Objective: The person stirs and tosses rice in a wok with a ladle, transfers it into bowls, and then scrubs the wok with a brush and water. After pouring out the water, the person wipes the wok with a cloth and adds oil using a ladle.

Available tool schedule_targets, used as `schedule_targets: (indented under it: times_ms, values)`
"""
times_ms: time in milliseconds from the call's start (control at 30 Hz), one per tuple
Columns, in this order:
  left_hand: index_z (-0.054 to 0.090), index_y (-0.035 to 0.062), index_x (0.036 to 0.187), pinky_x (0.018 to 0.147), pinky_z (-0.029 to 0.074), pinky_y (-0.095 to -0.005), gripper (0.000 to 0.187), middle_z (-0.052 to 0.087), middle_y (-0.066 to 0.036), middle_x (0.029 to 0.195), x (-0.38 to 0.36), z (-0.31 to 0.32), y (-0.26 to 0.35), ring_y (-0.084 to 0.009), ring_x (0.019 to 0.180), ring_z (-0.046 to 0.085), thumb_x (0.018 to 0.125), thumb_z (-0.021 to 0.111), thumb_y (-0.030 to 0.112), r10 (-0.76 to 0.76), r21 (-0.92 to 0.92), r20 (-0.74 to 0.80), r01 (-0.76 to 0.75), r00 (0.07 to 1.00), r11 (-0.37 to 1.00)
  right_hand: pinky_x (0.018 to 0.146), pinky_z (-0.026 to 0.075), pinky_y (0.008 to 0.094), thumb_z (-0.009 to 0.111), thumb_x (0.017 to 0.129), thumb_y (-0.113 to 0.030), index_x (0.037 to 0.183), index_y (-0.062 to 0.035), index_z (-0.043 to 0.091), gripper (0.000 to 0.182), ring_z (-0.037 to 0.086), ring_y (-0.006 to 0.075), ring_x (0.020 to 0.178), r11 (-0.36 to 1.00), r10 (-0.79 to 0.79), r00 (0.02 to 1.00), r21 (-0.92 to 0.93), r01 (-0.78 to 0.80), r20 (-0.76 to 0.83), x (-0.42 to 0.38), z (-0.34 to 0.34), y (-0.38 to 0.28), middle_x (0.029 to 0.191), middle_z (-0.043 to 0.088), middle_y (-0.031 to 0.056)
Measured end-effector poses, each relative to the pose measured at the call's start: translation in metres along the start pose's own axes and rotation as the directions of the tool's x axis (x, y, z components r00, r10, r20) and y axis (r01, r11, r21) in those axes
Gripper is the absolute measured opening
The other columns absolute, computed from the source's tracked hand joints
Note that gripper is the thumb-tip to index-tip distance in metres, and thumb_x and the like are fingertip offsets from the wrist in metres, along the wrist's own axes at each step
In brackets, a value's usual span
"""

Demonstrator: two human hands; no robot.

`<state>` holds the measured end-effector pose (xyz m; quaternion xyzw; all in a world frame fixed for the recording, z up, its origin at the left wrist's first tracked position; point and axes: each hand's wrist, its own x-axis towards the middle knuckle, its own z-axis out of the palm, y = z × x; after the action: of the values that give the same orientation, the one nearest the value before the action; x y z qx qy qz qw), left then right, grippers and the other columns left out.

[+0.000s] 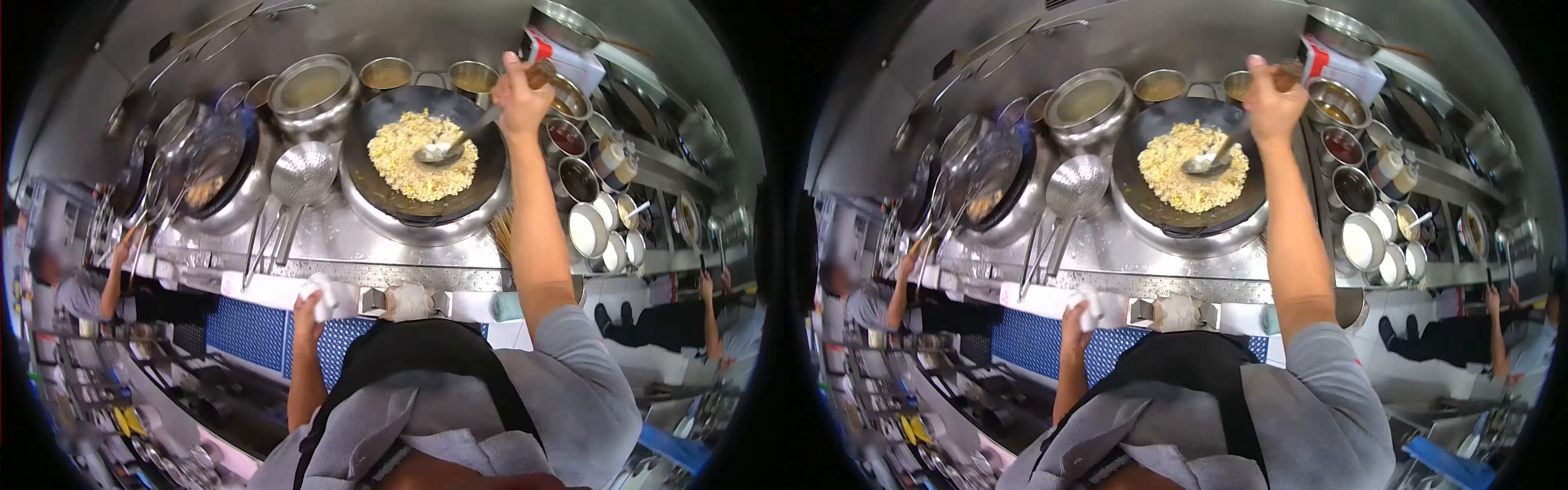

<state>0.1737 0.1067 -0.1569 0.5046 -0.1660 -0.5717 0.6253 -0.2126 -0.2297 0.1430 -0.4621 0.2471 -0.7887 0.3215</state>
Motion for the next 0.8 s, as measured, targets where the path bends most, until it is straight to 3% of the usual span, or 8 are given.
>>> schedule_targets:
  times_ms: [133,167,233,300,367,600,700,800]
  values:
    - [0.047,0.0016,0.135,0.103,0.046,-0.0489,0.058,0.058,-0.022,0.125,-0.007,0.060,0.058,-0.0358,0.124,0.052,0.084,0.066,0.022,-0.017,-0.508,0.285,0.167,0.958,0.845,0.054,0.047,0.0269,0.071,0.089,-0.010,0.071,-0.0076,0.058,0.022,0.051,0.0094,0.055,0.997,-0.071,0.996,-0.029,0.070,-0.060,-0.042,0.006,0.049,0.060,0.054,-0.0009]
    - [0.046,0.0012,0.135,0.094,0.052,-0.0454,0.057,0.056,-0.024,0.127,0.021,0.055,0.049,-0.0337,0.114,0.059,0.086,0.064,0.023,-0.091,-0.563,0.313,0.261,0.946,0.784,0.062,0.049,0.0277,0.074,0.087,-0.011,0.074,-0.0068,0.059,0.020,0.055,0.0082,0.065,0.996,-0.035,0.996,-0.089,0.028,-0.080,-0.047,0.002,0.085,0.067,0.058,-0.0009]
    - [0.047,-0.0010,0.132,0.081,0.056,-0.0392,0.054,0.059,-0.025,0.121,0.060,0.084,0.036,-0.0304,0.099,0.064,0.088,0.064,0.025,-0.272,-0.366,0.404,0.427,0.873,0.827,0.055,0.039,0.0294,0.075,0.087,-0.015,0.069,-0.0053,0.058,0.027,0.047,0.0058,0.062,0.961,0.104,0.987,-0.269,-0.068,0.123,-0.011,0.012,0.051,0.063,0.052,-0.0050]
    - [0.052,0.0065,0.128,0.076,0.054,-0.0382,0.045,0.063,-0.017,0.112,0.075,0.132,0.026,-0.0250,0.093,0.064,0.093,0.059,0.034,-0.430,-0.134,0.306,0.485,0.850,0.864,0.053,0.041,0.0329,0.072,0.087,-0.019,0.064,-0.0011,0.058,0.032,0.048,0.0072,0.056,0.926,-0.092,0.989,-0.357,0.128,0.115,0.019,0.030,0.027,0.057,0.057,-0.0002]
    - [0.055,0.0125,0.125,0.080,0.051,-0.0429,0.039,0.065,-0.013,0.110,0.084,0.177,0.007,-0.0266,0.095,0.064,0.097,0.054,0.040,-0.327,-0.027,0.053,0.328,0.944,0.944,0.052,0.040,0.0337,0.072,0.086,-0.018,0.063,-0.0006,0.057,0.033,0.048,0.0083,0.055,0.944,-0.148,0.985,-0.284,0.167,0.086,0.012,0.024,-0.011,0.055,0.055,0.0003]
    - [0.057,0.0121,0.104,0.076,0.051,-0.0467,0.021,0.063,-0.010,0.092,0.141,0.237,-0.026,-0.0287,0.083,0.062,0.097,0.055,0.032,-0.477,0.067,0.109,0.472,0.872,0.879,0.047,0.038,0.0289,0.072,0.087,-0.016,0.059,-0.0067,0.056,0.033,0.051,0.0097,0.049,0.974,0.115,0.976,-0.173,-0.148,-0.185,-0.009,0.010,0.070,0.057,0.058,-0.0005]
    - [0.056,0.0116,0.102,0.070,0.051,-0.0440,0.019,0.062,-0.010,0.091,0.152,0.242,-0.038,-0.0279,0.081,0.062,0.092,0.061,0.027,-0.510,0.088,0.127,0.502,0.851,0.860,0.055,0.040,0.0302,0.073,0.085,-0.016,0.062,-0.0037,0.057,0.031,0.046,0.0073,0.056,0.979,0.107,0.990,-0.182,-0.088,0.096,-0.040,0.043,-0.020,0.059,0.053,-0.0047]
    - [0.056,0.0117,0.103,0.070,0.049,-0.0430,0.022,0.062,-0.010,0.090,0.133,0.244,-0.031,-0.0284,0.084,0.061,0.094,0.059,0.031,-0.528,0.026,0.078,0.528,0.845,0.849,0.054,0.040,0.0330,0.072,0.084,-0.017,0.061,-0.0031,0.055,0.032,0.047,0.0086,0.055,0.954,0.077,0.991,-0.297,-0.042,0.107,-0.059,0.047,-0.020,0.057,0.054,-0.0025]
